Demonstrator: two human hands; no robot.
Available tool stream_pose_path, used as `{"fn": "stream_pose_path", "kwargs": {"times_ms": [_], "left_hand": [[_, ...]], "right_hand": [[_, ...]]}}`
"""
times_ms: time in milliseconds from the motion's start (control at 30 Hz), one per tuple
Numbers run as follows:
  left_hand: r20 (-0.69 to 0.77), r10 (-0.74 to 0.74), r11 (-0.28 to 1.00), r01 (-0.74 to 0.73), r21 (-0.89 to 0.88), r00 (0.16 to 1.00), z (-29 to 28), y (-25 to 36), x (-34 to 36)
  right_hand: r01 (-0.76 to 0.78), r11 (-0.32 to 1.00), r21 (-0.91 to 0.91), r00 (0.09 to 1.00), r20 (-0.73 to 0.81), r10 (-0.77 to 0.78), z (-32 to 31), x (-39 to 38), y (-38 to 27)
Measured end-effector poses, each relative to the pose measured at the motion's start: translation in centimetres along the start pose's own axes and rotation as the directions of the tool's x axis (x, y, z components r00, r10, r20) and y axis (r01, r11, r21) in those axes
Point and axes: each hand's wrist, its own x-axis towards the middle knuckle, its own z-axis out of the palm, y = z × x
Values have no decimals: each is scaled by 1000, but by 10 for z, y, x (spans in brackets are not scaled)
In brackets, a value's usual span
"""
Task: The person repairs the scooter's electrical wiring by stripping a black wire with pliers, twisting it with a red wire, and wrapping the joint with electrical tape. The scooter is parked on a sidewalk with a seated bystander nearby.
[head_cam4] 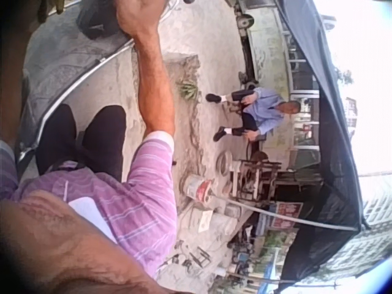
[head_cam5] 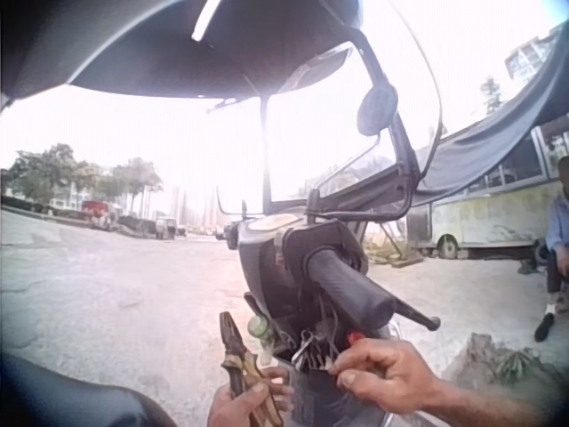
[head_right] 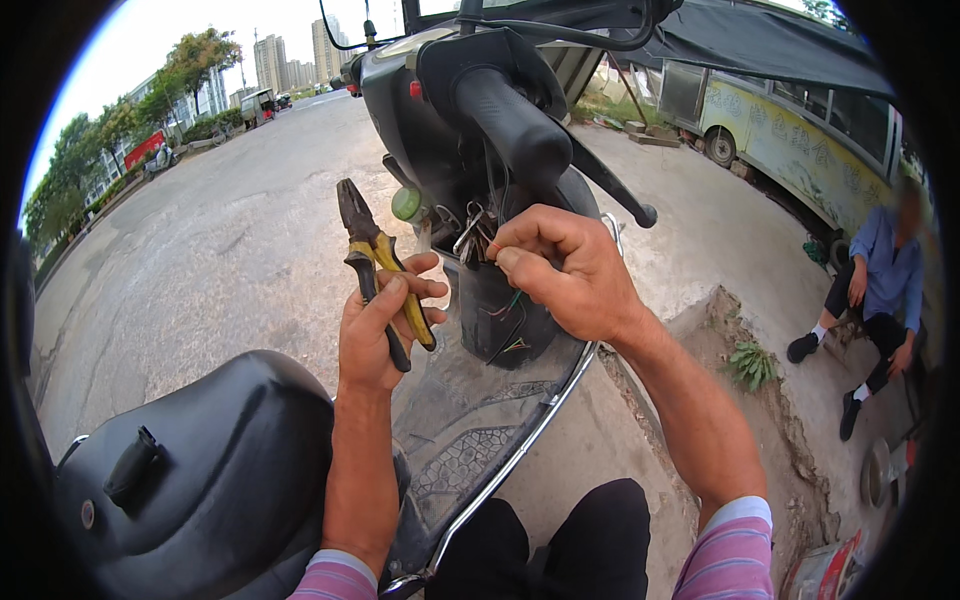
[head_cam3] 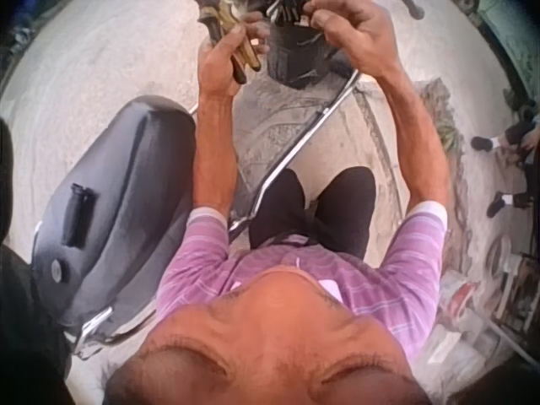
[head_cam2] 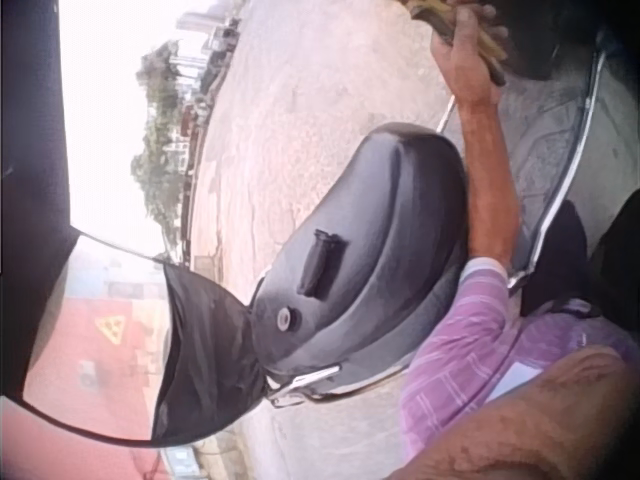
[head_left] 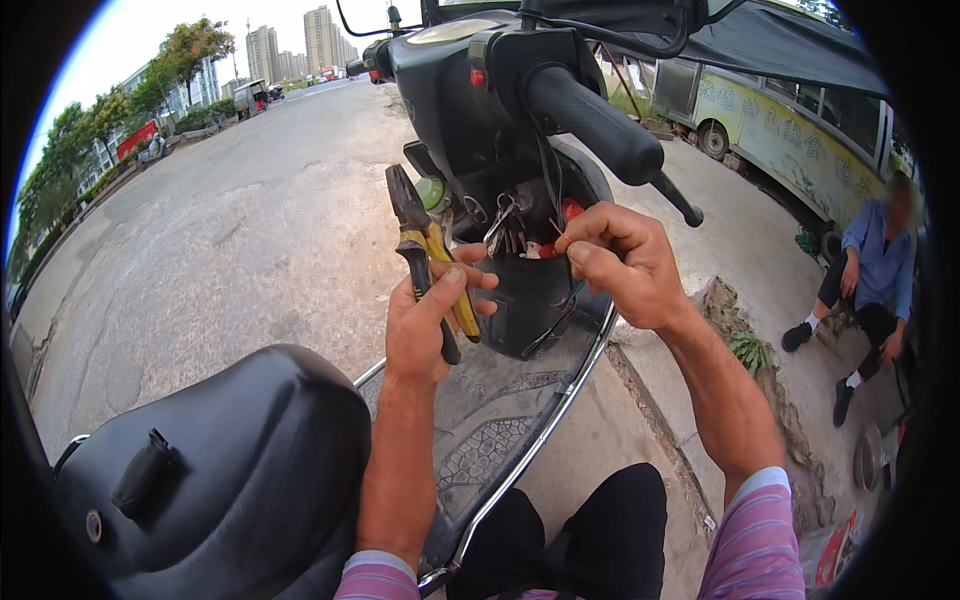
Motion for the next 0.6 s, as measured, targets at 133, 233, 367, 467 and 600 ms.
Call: {"fn": "stream_pose_path", "kwargs": {"times_ms": [133, 233, 367, 467, 600], "left_hand": [[-70, 11, 997, -5, 78, 997, 4, -5, -1], [-90, 45, 987, -30, 158, 995, 4, -10, -3], [-179, 32, 978, 5, 206, 983, 4, -21, -12], [-243, 4, 971, 54, 232, 970, -2, -40, -30], [-394, -88, 896, 246, 369, 915, -22, -76, -47]], "right_hand": [[82, 993, 81, 995, -66, -76, 6, -18, 12], [186, 980, 64, 963, -209, -169, 13, -40, 25], [-133, 966, 222, 893, -396, 214, 30, -79, 63], [-389, 917, 88, 874, -280, 398, 42, -98, 106], [-367, 906, -210, 928, -153, 341, 62, -88, 125]]}}
